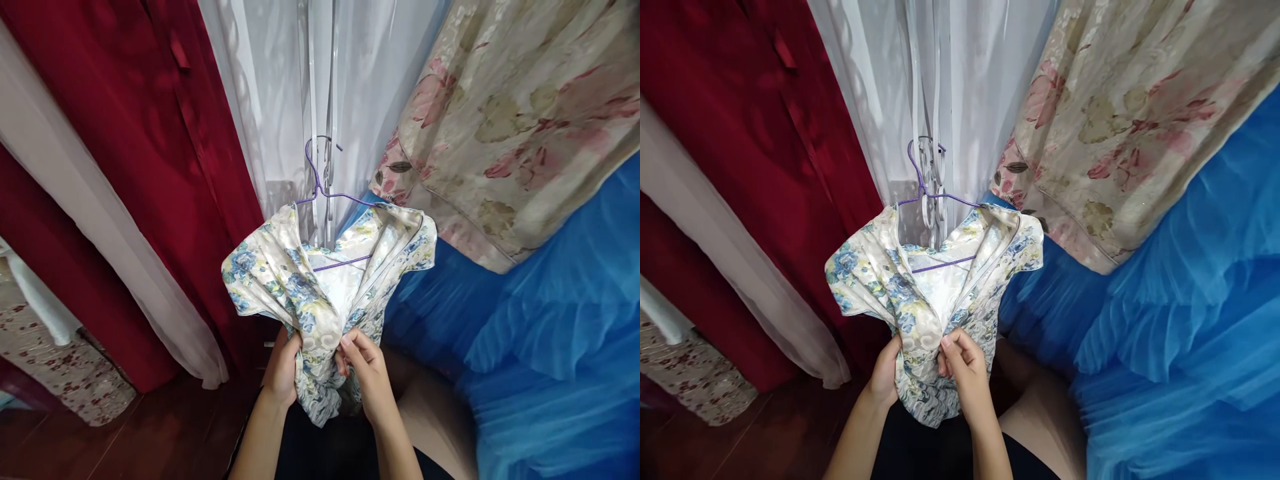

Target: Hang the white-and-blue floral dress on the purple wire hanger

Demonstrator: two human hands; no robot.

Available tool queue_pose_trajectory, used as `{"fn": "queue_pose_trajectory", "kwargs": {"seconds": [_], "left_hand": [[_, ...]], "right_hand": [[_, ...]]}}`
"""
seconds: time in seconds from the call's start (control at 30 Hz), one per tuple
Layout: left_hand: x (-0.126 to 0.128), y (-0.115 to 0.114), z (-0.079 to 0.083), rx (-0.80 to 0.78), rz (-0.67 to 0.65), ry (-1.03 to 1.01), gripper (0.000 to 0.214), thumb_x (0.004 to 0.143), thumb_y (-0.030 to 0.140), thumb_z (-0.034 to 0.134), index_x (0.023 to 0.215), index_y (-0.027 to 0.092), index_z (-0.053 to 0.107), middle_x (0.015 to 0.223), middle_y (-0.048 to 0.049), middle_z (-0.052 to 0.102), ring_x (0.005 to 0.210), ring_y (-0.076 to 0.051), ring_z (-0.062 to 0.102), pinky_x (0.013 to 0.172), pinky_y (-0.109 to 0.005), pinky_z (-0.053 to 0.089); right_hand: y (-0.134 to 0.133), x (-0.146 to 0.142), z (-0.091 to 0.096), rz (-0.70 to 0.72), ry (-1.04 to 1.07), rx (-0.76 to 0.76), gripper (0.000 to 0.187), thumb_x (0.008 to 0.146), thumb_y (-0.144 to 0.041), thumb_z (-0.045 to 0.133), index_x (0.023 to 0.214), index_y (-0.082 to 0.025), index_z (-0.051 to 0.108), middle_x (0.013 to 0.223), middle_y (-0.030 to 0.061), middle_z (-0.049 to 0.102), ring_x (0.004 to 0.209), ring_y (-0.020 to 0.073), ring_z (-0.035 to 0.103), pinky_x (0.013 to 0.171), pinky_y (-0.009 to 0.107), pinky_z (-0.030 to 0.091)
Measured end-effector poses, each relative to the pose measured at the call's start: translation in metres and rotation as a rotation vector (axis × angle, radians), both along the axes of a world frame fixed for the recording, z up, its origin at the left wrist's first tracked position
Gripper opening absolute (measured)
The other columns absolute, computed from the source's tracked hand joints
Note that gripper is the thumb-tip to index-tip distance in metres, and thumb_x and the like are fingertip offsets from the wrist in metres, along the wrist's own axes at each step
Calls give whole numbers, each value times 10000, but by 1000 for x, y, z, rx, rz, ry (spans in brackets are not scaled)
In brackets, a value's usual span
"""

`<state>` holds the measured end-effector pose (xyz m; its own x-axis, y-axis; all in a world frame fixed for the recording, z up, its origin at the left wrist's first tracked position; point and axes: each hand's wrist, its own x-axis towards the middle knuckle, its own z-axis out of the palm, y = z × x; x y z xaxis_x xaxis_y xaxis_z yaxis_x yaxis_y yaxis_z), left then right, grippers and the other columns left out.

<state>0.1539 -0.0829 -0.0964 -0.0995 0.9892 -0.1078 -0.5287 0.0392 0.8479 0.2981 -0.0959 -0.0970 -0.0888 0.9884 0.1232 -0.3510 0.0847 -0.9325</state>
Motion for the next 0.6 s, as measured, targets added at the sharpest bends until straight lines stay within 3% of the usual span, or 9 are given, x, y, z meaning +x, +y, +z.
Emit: {"fn": "queue_pose_trajectory", "kwargs": {"seconds": [0.1, 0.27, 0.33, 0.47, 0.6], "left_hand": [[6, 5, -3, -45, 104, 10, 302, 730, 317, 751, 985, 158, 719, 1000, -81, 761, 1086, -302, 686, 957, -385, 524], [0, 23, -13, -262, 629, -24, 302, 727, 289, 755, 997, 200, 653, 1101, -68, 723, 1173, -295, 642, 1025, -432, 493], [-5, 28, -15, -301, 701, -14, 320, 736, 307, 764, 1017, 213, 644, 1171, -65, 706, 1265, -289, 588, 1086, -437, 451], [-4, 26, -14, -227, 528, -86, 318, 779, 288, 699, 1087, 215, 660, 1176, -59, 719, 1284, -288, 587, 1090, -428, 466], [5, 15, -7, -202, 323, -190, 393, 858, 417, 606, 1164, 182, 679, 1107, -89, 753, 1233, -298, 631, 1041, -422, 517]], "right_hand": [[-1, 9, -1, -80, 9, -53, 360, 940, -438, 628, 689, -205, 517, 533, -40, 485, 520, 111, 376, 541, 260, 287], [-2, 20, -11, -140, 7, -124, 392, 915, -433, 637, 627, -201, 507, 542, -26, 452, 537, 120, 375, 547, 268, 299], [-1, 22, -15, -129, 4, -128, 411, 922, -451, 631, 620, -203, 503, 552, -20, 453, 548, 126, 383, 554, 270, 318], [7, 19, -21, -87, -22, -144, 387, 917, -495, 634, 679, -206, 537, 561, -24, 462, 536, 129, 373, 529, 268, 303], [13, 8, -22, -21, -52, -194, 394, 864, -585, 668, 965, -210, 601, 567, -46, 494, 505, 132, 358, 502, 262, 269]]}}
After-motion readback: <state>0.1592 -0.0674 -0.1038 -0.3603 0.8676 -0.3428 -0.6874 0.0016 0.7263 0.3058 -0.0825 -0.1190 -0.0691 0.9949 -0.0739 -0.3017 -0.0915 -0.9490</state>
